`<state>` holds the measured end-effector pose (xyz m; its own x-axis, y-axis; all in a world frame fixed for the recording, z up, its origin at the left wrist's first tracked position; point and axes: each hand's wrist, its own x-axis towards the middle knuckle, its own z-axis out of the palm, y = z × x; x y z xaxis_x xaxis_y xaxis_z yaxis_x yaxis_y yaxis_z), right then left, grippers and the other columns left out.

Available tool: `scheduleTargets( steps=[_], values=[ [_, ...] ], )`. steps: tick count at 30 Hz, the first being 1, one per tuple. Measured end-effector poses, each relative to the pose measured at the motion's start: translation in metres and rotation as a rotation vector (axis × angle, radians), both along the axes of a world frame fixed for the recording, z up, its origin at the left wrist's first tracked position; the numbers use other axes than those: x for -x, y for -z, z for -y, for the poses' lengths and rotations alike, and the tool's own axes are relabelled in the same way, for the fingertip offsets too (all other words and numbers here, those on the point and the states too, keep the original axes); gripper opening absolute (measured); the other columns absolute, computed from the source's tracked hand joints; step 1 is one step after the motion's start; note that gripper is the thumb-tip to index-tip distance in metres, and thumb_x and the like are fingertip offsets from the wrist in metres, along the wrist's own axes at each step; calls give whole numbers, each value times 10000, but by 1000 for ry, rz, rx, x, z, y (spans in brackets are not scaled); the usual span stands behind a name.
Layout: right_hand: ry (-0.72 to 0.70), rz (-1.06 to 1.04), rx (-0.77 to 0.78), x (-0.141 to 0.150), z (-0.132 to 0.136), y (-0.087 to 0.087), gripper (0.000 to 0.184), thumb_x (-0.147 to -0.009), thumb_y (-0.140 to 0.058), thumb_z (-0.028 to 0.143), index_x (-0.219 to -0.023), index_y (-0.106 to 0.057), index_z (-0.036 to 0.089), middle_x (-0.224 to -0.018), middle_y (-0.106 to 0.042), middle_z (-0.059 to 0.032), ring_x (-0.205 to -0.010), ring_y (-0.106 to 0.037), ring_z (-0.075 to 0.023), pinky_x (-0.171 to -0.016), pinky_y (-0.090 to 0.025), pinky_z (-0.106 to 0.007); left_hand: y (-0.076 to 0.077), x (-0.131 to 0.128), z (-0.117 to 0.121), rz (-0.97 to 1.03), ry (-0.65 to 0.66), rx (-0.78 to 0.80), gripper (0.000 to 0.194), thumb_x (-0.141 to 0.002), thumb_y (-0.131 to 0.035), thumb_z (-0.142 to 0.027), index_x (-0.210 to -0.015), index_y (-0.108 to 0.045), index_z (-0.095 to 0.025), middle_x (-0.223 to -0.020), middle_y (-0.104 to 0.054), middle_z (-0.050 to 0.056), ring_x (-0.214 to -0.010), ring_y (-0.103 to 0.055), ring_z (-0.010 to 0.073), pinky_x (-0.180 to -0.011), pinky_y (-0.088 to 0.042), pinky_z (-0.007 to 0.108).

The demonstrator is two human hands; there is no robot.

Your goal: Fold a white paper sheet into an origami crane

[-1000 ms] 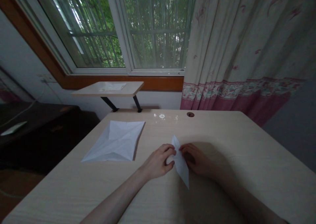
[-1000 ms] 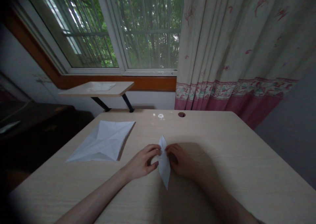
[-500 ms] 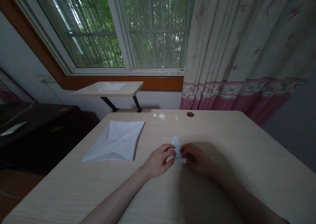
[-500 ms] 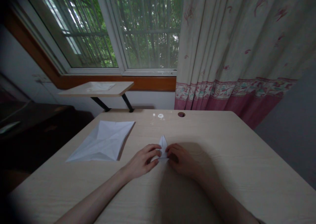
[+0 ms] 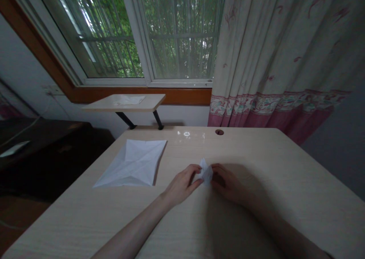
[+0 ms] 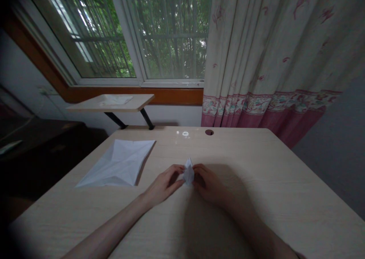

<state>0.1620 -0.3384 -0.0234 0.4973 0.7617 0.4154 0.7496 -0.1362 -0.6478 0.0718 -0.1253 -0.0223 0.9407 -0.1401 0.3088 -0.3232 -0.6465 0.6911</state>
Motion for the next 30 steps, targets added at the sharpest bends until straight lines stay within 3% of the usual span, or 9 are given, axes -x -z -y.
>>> scheduleTargets(
  steps=[7, 11, 15, 23, 27, 30],
  values=[
    [78, -31, -19, -3, 0, 9, 363, -831, -530, 60, -1155, -528, 225, -1125, -618, -69, -979, -633, -186, -857, -553, -341, 7, -2, 1, -35, -16, 143, 269, -949, -554, -245, -1196, -453, -219, -1198, -625, 83, -1040, -649, 198, -920, -531, 363],
    [74, -108, -63, -3, -3, 16, 367, -851, -527, 81, -1181, -511, 241, -1119, -613, -73, -928, -642, -185, -833, -568, -349, 6, -3, 2, 49, -7, 125, 229, -929, -575, -212, -1140, -487, -212, -1254, -555, 104, -1117, -593, 213, -982, -497, 384],
    [116, -53, -34, -5, -4, 20, 360, -866, -531, 113, -1208, -507, 223, -1154, -605, -89, -948, -642, -192, -865, -569, -372, 5, -4, 1, 86, 11, 97, 239, -925, -572, -185, -1147, -489, -214, -1248, -527, 108, -1170, -542, 226, -1010, -479, 403],
    [147, 162, 104, -10, -3, 34, 441, -936, -461, 178, -1374, -479, 231, -1360, -553, -128, -1256, -532, -262, -1069, -456, -513, 14, -5, 2, 88, -39, -36, 348, -924, -555, -177, -1259, -484, -243, -1345, -431, 106, -1160, -559, 215, -1008, -515, 397],
    [107, 269, 172, -10, -3, 34, 507, -963, -409, 182, -1469, -386, 192, -1454, -487, -144, -1334, -469, -254, -1100, -432, -501, 16, -4, 2, 119, -91, -136, 447, -918, -568, -199, -1351, -486, -268, -1393, -423, 101, -1134, -584, 214, -998, -529, 390],
    [83, 347, 193, -10, -3, 34, 546, -970, -362, 161, -1513, -303, 167, -1510, -426, -144, -1384, -409, -237, -1121, -415, -485, 15, -4, 2, 188, -119, -274, 479, -918, -568, -210, -1387, -496, -270, -1422, -457, 100, -1224, -540, 249, -1027, -502, 430]
  ],
)
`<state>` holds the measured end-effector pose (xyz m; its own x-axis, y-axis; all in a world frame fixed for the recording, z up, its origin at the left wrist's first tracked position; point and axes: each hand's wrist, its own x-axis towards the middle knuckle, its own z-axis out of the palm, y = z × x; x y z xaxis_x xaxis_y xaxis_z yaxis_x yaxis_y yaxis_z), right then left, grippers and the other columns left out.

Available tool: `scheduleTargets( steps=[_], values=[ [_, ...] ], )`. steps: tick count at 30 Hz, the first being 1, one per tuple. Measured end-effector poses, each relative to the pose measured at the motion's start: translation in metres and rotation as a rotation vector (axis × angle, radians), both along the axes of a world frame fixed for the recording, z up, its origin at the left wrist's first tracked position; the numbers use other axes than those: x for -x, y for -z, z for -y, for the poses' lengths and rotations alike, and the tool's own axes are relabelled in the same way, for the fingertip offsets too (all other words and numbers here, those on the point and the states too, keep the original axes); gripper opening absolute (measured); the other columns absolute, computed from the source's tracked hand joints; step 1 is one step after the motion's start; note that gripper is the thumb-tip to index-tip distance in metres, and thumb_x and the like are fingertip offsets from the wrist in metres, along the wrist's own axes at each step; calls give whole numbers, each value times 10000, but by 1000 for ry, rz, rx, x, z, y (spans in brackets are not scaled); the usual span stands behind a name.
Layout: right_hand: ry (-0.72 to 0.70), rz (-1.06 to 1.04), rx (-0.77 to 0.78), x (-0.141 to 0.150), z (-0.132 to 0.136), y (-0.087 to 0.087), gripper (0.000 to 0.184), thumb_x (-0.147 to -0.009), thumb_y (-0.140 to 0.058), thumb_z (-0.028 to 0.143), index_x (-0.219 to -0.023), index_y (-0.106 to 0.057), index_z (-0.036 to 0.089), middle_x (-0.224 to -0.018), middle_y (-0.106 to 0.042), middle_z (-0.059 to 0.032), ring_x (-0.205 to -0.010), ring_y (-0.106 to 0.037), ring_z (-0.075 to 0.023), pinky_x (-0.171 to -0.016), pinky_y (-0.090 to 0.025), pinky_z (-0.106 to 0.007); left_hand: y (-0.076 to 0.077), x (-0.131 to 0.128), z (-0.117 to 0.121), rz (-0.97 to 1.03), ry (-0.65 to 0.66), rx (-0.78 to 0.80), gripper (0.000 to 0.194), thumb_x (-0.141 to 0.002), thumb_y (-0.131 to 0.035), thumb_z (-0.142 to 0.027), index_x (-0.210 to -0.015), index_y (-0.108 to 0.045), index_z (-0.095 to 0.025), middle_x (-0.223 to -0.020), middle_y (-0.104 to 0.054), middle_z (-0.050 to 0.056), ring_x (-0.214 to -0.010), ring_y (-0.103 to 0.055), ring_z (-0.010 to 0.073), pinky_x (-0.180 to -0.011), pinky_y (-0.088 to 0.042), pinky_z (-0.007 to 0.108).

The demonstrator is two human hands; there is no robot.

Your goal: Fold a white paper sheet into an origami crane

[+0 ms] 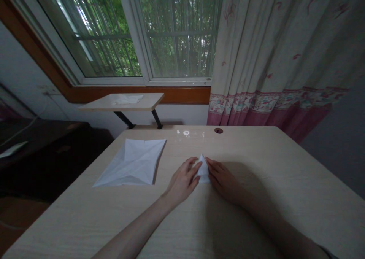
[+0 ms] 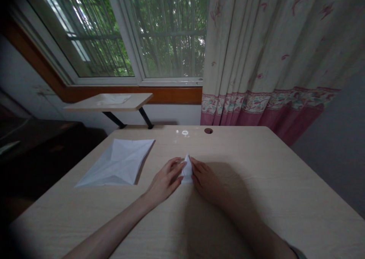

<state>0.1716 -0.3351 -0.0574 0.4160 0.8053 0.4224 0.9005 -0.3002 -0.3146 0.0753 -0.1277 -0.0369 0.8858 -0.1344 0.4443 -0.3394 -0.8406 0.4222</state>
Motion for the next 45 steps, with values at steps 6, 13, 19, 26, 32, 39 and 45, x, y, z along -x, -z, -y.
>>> scheduleTargets(
  steps=[6, 13, 19, 26, 32, 39, 45],
  values=[
    [4, 74, 58, -1, 0, 5, 573, -960, -327, 129, -1529, -258, 126, -1542, -383, -138, -1421, -349, -220, -1136, -405, -456, -3, 1, 1, -1, -37, -200, 368, -946, -552, -258, -1311, -596, -231, -1377, -572, 84, -1246, -519, 272, -1035, -470, 476],
    [45, 126, 91, 2, 0, 5, 567, -960, -364, 159, -1519, -283, 105, -1537, -389, -147, -1415, -358, -243, -1135, -399, -472, -5, 0, 3, -46, -40, -264, 347, -982, -521, -320, -1297, -611, -207, -1342, -622, 55, -1231, -526, 265, -1029, -459, 452],
    [48, 158, 111, 2, -2, 4, 578, -954, -356, 137, -1525, -275, 118, -1537, -389, -140, -1420, -353, -230, -1132, -404, -456, -2, 1, 4, -85, -46, -288, 389, -990, -506, -317, -1354, -564, -193, -1358, -616, 41, -1262, -513, 271, -1044, -440, 446],
    [50, 171, 140, -1, 0, 12, 532, -978, -344, 175, -1506, -325, 116, -1529, -405, -134, -1414, -361, -239, -1132, -397, -461, -2, 2, 5, -106, -69, -315, 420, -1005, -468, -313, -1399, -511, -173, -1388, -590, 52, -1315, -474, 283, -1080, -404, 469],
    [60, 137, 160, 0, 1, 10, 504, -973, -354, 181, -1469, -395, 100, -1489, -464, -140, -1391, -396, -245, -1132, -394, -462, 1, 2, 6, -93, -95, -357, 395, -1024, -415, -341, -1368, -543, -195, -1447, -531, 65, -1367, -422, 288, -1123, -350, 499],
    [53, 67, 121, 1, 0, 5, 483, -970, -377, 196, -1444, -443, 131, -1446, -514, -145, -1347, -451, -259, -1100, -423, -494, -2, 4, 0, -87, -39, -389, 481, -994, -452, -475, -1399, -504, -219, -1499, -463, 88, -1393, -381, 303, -1155, -251, 574],
    [78, 46, 85, 1, 0, 6, 483, -961, -398, 198, -1441, -442, 169, -1432, -528, -136, -1324, -471, -258, -1092, -420, -510, -7, 2, -5, -56, -22, -443, 486, -961, -512, -505, -1371, -531, -245, -1511, -449, 81, -1370, -408, 308, -1165, -217, 575]
  ],
)
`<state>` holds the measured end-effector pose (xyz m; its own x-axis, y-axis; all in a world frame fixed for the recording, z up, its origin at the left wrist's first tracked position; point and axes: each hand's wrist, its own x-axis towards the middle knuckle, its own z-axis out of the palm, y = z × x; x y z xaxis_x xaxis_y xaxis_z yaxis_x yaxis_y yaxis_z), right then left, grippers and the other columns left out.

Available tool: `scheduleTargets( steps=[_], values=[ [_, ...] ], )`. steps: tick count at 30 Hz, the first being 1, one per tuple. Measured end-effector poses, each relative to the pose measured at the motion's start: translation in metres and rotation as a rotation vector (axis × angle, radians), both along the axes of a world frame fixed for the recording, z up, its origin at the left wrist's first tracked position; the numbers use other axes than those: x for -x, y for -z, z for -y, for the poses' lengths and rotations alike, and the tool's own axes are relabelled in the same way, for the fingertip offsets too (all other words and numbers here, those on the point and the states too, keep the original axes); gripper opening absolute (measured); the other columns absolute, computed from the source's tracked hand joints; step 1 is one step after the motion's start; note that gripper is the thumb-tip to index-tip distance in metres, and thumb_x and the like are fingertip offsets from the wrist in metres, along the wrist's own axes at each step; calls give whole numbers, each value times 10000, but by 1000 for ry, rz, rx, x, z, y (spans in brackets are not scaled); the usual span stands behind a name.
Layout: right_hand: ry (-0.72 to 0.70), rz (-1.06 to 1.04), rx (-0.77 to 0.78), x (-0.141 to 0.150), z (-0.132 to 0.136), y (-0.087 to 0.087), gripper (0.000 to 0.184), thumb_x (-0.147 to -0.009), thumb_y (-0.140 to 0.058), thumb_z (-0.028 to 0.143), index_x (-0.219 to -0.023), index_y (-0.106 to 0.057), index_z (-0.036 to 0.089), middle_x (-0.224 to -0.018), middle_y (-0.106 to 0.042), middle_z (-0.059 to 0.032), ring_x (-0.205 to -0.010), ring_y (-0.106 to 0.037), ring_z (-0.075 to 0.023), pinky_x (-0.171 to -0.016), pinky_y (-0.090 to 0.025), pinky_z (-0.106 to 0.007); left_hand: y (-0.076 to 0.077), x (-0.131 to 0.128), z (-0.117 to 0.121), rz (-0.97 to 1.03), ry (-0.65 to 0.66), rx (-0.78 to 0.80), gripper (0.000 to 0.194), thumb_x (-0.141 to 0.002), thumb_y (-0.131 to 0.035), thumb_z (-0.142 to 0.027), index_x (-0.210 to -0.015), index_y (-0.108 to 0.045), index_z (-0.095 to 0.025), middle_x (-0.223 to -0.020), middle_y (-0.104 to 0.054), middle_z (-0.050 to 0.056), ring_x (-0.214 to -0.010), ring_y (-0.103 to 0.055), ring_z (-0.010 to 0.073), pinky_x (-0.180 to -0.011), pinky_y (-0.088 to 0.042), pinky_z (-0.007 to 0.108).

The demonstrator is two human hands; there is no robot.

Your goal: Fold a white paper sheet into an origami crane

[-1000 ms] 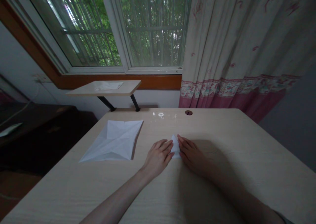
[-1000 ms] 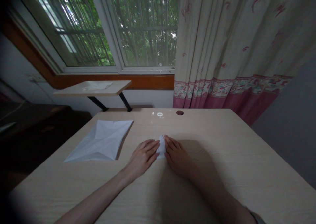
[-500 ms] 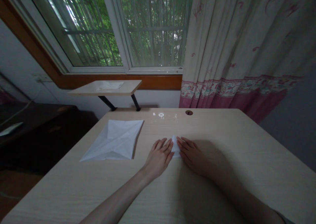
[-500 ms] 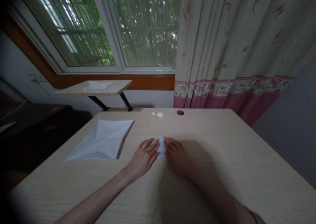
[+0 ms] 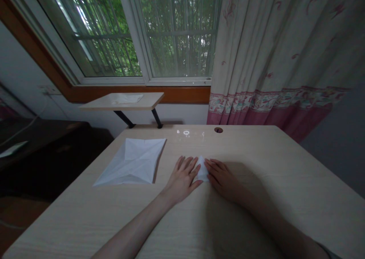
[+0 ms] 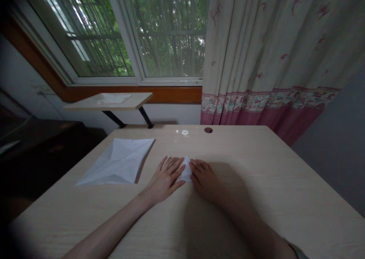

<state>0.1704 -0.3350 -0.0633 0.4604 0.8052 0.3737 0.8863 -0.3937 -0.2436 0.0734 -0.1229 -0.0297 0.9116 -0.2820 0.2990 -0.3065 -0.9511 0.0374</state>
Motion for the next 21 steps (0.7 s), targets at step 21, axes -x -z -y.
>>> scheduleTargets(
  steps=[21],
  values=[
    [-46, -298, -244, 3, -3, -25, 198, -975, -410, 238, -882, -584, 224, -990, -582, -86, -996, -550, -227, -947, -503, -421, -6, -3, 1, 175, 40, -36, 314, -978, -525, -429, -1198, -642, -238, -1296, -642, 43, -1180, -557, 245, -1105, -349, 465]
  ],
)
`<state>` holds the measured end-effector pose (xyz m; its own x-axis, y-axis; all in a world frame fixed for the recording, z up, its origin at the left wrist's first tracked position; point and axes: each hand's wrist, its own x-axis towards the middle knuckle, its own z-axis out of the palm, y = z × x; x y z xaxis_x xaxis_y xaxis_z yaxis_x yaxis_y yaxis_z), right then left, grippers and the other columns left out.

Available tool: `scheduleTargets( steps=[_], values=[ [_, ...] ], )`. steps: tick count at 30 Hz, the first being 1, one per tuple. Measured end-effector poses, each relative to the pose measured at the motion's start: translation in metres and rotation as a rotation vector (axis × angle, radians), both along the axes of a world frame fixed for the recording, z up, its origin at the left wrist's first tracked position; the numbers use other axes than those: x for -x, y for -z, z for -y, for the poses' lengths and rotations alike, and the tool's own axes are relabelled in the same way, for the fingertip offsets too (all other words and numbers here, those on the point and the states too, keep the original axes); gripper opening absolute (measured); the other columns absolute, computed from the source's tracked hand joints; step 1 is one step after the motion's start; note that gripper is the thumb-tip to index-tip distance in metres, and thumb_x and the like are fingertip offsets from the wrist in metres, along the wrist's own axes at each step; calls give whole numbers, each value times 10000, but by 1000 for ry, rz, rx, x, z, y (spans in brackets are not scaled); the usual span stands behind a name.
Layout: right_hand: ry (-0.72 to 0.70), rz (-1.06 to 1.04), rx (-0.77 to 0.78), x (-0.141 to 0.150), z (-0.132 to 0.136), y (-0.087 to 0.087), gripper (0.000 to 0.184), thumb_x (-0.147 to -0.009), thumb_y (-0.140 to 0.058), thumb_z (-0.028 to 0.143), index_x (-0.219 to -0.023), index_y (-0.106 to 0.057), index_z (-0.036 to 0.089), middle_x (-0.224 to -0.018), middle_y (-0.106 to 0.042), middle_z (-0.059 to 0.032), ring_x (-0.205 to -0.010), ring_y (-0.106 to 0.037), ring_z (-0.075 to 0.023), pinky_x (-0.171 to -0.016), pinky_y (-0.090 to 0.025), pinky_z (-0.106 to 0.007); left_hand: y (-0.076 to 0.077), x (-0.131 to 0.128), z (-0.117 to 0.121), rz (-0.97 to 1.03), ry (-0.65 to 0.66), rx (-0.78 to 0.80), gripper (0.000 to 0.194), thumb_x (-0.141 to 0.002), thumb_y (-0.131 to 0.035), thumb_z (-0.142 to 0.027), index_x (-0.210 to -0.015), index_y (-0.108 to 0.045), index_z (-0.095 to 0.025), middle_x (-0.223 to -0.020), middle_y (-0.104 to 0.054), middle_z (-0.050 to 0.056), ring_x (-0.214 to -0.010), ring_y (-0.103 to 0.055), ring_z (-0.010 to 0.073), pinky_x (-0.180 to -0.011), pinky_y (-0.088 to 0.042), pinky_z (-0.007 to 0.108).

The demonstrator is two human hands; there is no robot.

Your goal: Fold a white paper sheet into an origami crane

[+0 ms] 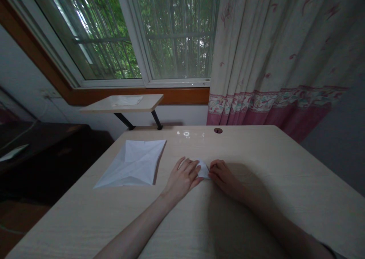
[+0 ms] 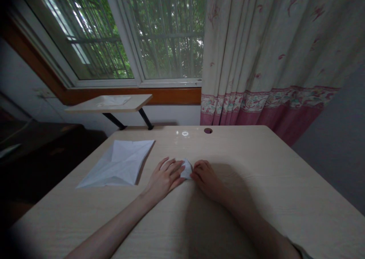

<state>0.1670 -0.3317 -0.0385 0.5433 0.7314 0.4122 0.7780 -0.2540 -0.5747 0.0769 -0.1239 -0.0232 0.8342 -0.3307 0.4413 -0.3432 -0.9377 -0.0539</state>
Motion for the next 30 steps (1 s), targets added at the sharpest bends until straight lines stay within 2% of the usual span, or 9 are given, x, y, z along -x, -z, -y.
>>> scheduleTargets(
  steps=[6, 11, 14, 17, 21, 26, 30],
  values=[
    [39, -197, -145, 1, -5, 1, 184, -953, -462, 278, -795, -546, 233, -967, -575, -64, -952, -584, -214, -910, -515, -381, -2, 0, -4, 26, -12, -21, 398, -971, -518, -464, -1282, -582, -225, -1296, -635, 64, -1142, -575, 255, -1077, -371, 466],
    [69, -243, -212, 1, -6, 6, 170, -937, -513, 302, -788, -553, 230, -951, -573, -64, -950, -581, -231, -898, -505, -401, -2, 1, -4, -26, -26, 86, 449, -956, -540, -471, -1337, -545, -233, -1307, -615, 91, -1145, -571, 276, -1012, -435, 471],
    [74, -205, -230, 0, -7, 10, 165, -936, -521, 309, -798, -562, 227, -944, -577, -64, -932, -584, -230, -873, -517, -394, 1, 2, -3, -49, -27, 267, 405, -985, -511, -411, -1364, -516, -269, -1316, -593, 85, -1170, -558, 256, -987, -468, 436],
    [78, -165, -223, -1, -7, 12, 169, -938, -514, 296, -790, -552, 224, -951, -585, -69, -935, -587, -227, -866, -524, -383, 6, 2, -2, -53, -56, 524, 411, -984, -514, -365, -1377, -473, -252, -1310, -579, 95, -1193, -551, 245, -1005, -470, 426],
    [63, -187, -222, -1, -7, 11, 141, -948, -497, 287, -827, -538, 227, -980, -582, -70, -946, -583, -221, -860, -525, -361, 12, 1, 0, -158, -113, 815, 455, -933, -576, -397, -1335, -480, -205, -1176, -643, 103, -1040, -618, 240, -910, -514, 403],
    [47, -193, -239, -1, -6, 11, 97, -933, -494, 258, -853, -535, 222, -956, -575, -64, -918, -577, -219, -843, -521, -367, 13, -1, 2, -376, -42, 1012, 315, -910, -581, -433, -1095, -625, -181, -924, -674, 54, -818, -607, 190, -750, -499, 302],
    [40, -201, -247, -2, -7, 13, 78, -916, -500, 250, -844, -521, 227, -953, -574, -65, -921, -575, -231, -837, -521, -388, 7, 0, 7, -468, -3, 1170, 272, -879, -609, -432, -946, -629, -169, -761, -598, -4, -703, -538, 145, -653, -429, 242]
  ],
)
